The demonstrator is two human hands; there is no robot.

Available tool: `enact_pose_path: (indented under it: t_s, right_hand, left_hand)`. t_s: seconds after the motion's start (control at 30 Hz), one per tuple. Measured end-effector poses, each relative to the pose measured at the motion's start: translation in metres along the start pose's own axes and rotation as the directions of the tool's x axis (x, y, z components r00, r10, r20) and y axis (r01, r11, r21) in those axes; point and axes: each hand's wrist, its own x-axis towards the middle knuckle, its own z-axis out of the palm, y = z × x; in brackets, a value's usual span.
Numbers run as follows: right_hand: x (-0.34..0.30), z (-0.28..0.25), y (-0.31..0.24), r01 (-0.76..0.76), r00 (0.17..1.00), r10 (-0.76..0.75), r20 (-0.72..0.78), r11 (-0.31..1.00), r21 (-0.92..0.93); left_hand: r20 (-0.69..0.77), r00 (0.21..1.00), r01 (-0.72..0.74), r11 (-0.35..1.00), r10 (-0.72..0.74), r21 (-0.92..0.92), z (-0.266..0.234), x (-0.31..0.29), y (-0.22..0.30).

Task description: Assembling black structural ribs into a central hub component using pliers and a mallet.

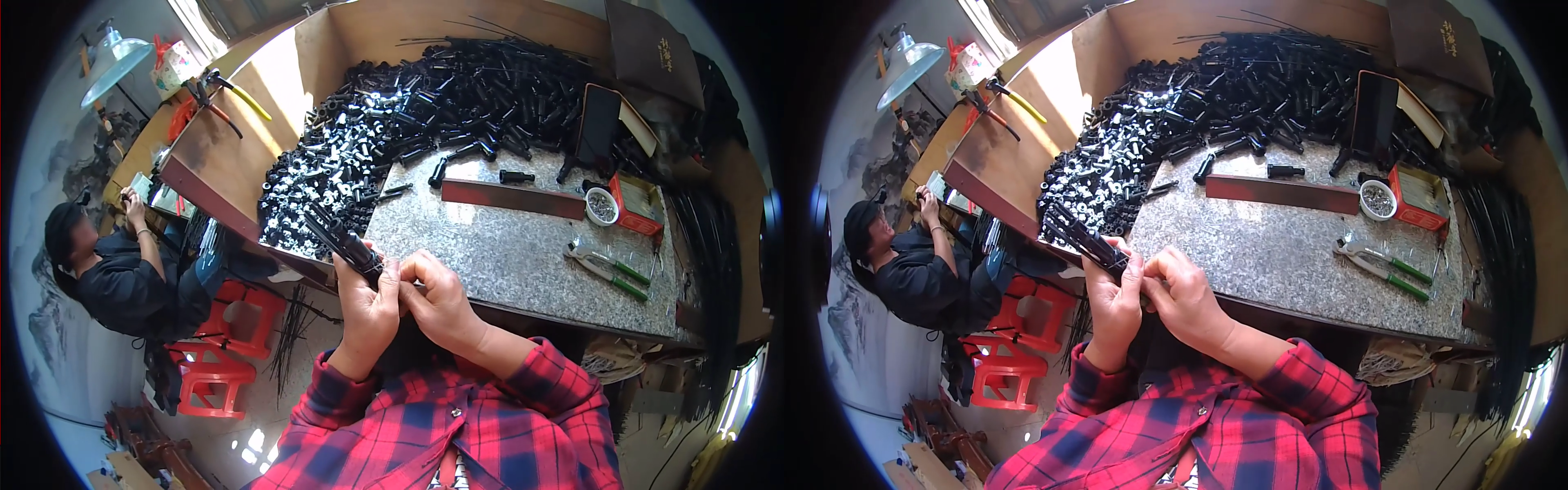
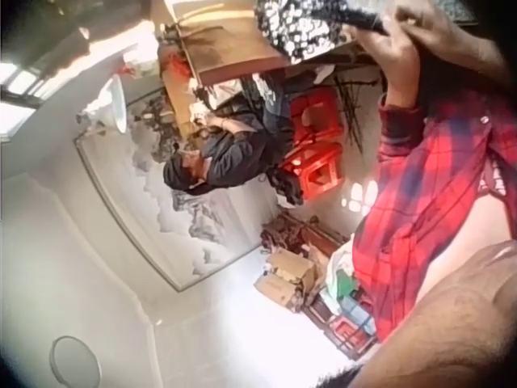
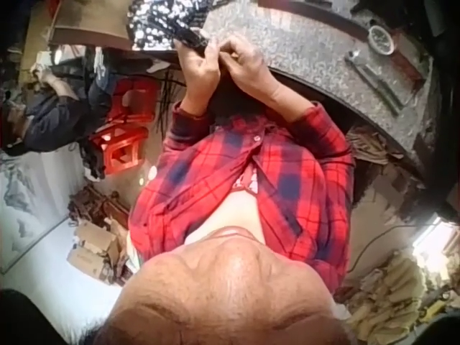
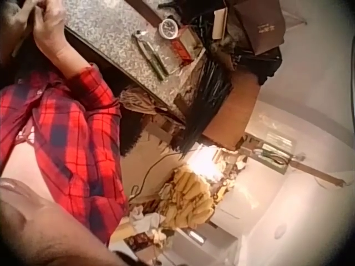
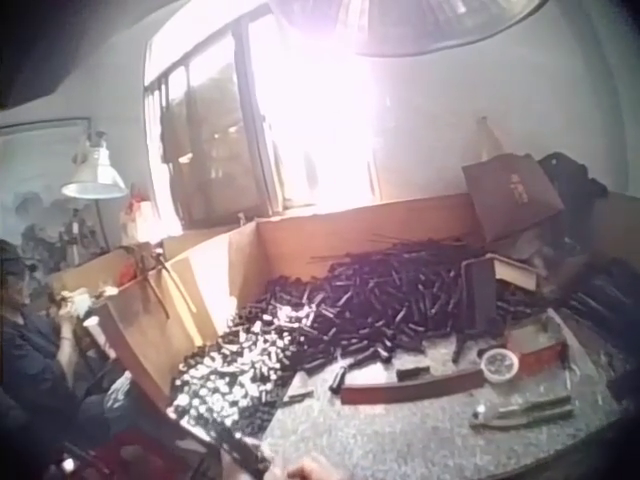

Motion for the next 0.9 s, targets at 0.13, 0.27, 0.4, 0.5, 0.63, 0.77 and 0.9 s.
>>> enact_pose_path:
  t_s: [0.13,0.27,0.4,0.5,0.63,0.77,0.9]
  right_hand:
    - [0.003,-0.008,-0.001,-0.079,0.995,0.078,0.055,0.997,0.023]
    - [-0.002,-0.005,0.015,-0.064,0.997,0.059,0.041,0.99,0.125]
    - [-0.003,-0.007,0.018,-0.31,0.948,0.263,0.177,0.887,0.343]
    - [-0.001,-0.009,0.018,-0.393,0.917,0.309,0.253,0.81,0.436]
    - [0.003,-0.014,0.021,-0.502,0.858,0.332,0.391,0.7,0.508]
    - [0.005,-0.016,0.018,-0.518,0.848,0.332,0.413,0.685,0.513]
    - [0.0,-0.027,0.011,-0.494,0.856,0.35,0.381,0.77,0.404]
  left_hand:
    - [0.12,0.992,0.013,0.998,-0.021,0.065,-0.012,0.002,0.003]
    - [0.16,0.987,-0.015,0.99,-0.008,0.139,-0.017,0.0,0.005]
    - [0.19,0.982,-0.01,0.993,-0.013,0.118,-0.017,-0.001,0.009]
    - [0.172,0.985,-0.012,0.997,-0.002,0.082,-0.015,-0.002,0.012]
    - [0.135,0.99,-0.052,0.991,0.034,0.127,-0.013,-0.005,0.012]
    - [0.085,0.992,-0.111,0.978,0.098,0.174,-0.01,-0.006,0.007]
    - [0.065,0.993,-0.107,0.986,0.1,0.13,-0.004,-0.015,-0.002]
